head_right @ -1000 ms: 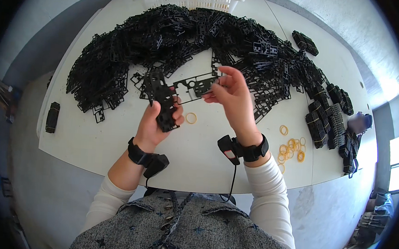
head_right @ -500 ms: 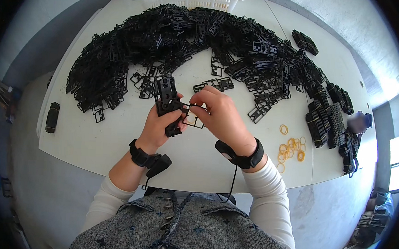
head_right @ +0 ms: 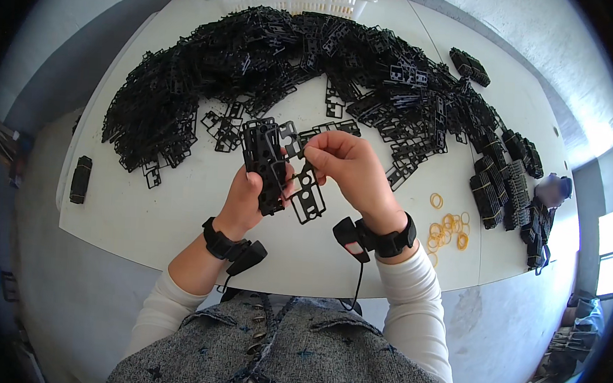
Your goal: The person stacks black plastic pieces together by hand, secures the bundle with rubber bands, and then begins stacking additional plastic pieces.
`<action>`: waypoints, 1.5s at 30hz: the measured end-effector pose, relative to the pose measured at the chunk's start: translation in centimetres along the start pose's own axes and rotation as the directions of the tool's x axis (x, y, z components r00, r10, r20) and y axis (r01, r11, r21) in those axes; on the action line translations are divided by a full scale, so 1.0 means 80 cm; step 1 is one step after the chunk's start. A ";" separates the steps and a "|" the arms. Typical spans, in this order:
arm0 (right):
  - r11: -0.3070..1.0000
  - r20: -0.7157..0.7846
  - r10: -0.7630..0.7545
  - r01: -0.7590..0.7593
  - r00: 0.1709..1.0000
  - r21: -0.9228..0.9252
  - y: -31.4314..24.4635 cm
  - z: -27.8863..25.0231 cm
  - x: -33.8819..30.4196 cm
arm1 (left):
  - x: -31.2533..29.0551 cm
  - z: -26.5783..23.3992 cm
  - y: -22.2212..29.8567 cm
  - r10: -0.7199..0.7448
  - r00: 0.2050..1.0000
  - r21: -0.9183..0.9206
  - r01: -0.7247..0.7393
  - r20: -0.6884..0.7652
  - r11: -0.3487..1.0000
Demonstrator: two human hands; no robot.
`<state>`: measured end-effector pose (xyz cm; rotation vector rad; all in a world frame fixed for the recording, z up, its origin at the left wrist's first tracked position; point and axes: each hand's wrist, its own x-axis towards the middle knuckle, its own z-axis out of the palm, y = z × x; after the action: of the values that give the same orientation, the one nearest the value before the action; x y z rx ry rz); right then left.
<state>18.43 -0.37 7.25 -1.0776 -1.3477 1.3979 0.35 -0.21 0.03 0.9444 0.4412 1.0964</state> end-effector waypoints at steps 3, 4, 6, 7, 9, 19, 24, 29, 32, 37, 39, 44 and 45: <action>0.999 -0.021 0.002 -0.001 1.000 0.053 0.005 0.009 0.000 | -0.001 -0.002 -0.005 -0.001 0.999 0.075 -0.002 0.043 0.997; 0.999 -0.021 0.017 -0.017 1.000 0.043 0.007 0.013 0.000 | -0.002 -0.003 -0.006 -0.003 0.998 0.112 -0.004 0.064 0.994; 0.999 -0.021 0.033 -0.032 0.999 0.032 0.010 0.017 0.000 | -0.001 0.003 -0.003 0.002 0.998 0.133 -0.010 0.063 0.991; 0.999 -0.021 0.035 -0.035 0.999 0.026 0.012 0.018 -0.001 | 0.000 0.007 0.000 0.006 0.998 0.153 -0.016 0.063 0.988; 0.999 -0.022 0.040 -0.040 0.999 0.014 0.014 0.019 -0.001 | 0.000 0.008 0.000 0.011 0.998 0.173 -0.021 0.063 0.985; 0.989 -0.093 -0.093 0.081 0.991 -0.124 0.022 0.027 0.000 | -0.002 0.001 -0.002 -0.086 0.995 0.073 0.082 0.058 0.994; 0.978 -0.083 -0.141 0.126 0.986 -0.164 0.024 0.028 0.000 | 0.000 0.001 0.000 -0.101 0.993 -0.013 0.102 0.061 0.995; 0.989 -0.076 -0.053 0.041 0.996 -0.142 0.019 0.028 -0.001 | 0.001 0.012 0.009 -0.113 0.992 -0.051 0.116 0.058 0.992; 0.990 -0.065 -0.043 0.033 0.997 -0.138 0.017 0.029 -0.002 | 0.000 0.006 0.012 -0.162 0.975 -0.045 0.171 0.154 0.984; 0.976 -0.024 -0.112 0.106 0.993 -0.189 0.014 0.029 -0.004 | -0.001 0.004 0.011 -0.170 0.970 -0.063 0.184 0.174 0.981; 0.961 -0.033 -0.160 0.148 0.987 -0.232 0.024 0.026 0.000 | -0.002 0.006 0.014 -0.188 0.965 -0.114 0.211 0.184 0.971; 0.952 0.024 -0.286 0.287 0.958 -0.106 0.032 0.021 0.009 | 0.000 0.002 0.010 -0.175 0.940 -0.201 0.240 0.293 0.950; 0.953 0.058 -0.304 0.304 0.951 0.004 0.032 0.021 0.010 | 0.000 0.004 0.011 -0.175 0.940 -0.202 0.239 0.293 0.950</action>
<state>16.56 -0.01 4.70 -0.7962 -1.4885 1.2043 0.08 -0.26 0.90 0.8032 0.1746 0.7905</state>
